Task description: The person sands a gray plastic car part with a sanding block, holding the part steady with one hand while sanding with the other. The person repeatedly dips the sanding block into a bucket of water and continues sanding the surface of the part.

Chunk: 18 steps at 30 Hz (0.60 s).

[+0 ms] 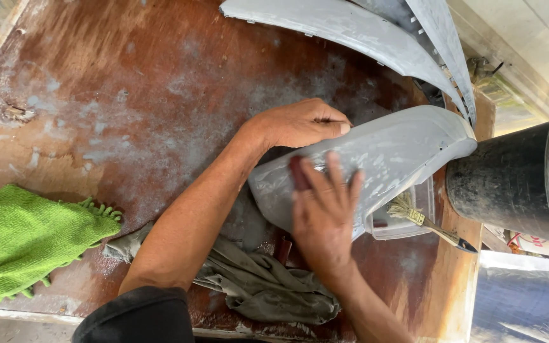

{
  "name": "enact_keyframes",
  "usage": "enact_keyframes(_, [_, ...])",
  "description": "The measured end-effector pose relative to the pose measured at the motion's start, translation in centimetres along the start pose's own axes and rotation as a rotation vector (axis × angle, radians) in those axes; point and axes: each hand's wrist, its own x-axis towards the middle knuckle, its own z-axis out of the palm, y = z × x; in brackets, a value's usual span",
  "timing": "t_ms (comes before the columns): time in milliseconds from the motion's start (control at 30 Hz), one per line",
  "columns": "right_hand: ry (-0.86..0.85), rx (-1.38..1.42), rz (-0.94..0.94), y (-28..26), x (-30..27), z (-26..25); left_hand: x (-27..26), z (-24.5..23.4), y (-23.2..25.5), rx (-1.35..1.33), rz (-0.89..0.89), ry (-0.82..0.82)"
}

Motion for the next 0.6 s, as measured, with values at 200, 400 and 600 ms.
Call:
enact_keyframes(200, [0.012,0.107,-0.061,0.0,0.8,-0.6,-0.8,-0.7,1.1,-0.135,-0.009,0.002])
enact_keyframes(400, [0.060,-0.049,0.026,2.9,1.4,-1.5,0.5,-0.4,-1.3,-0.134,-0.007,-0.010])
enact_keyframes(600, [-0.018,0.091,-0.092,-5.1,1.7,-0.9,-0.8,-0.5,0.0,-0.121,0.113,0.001])
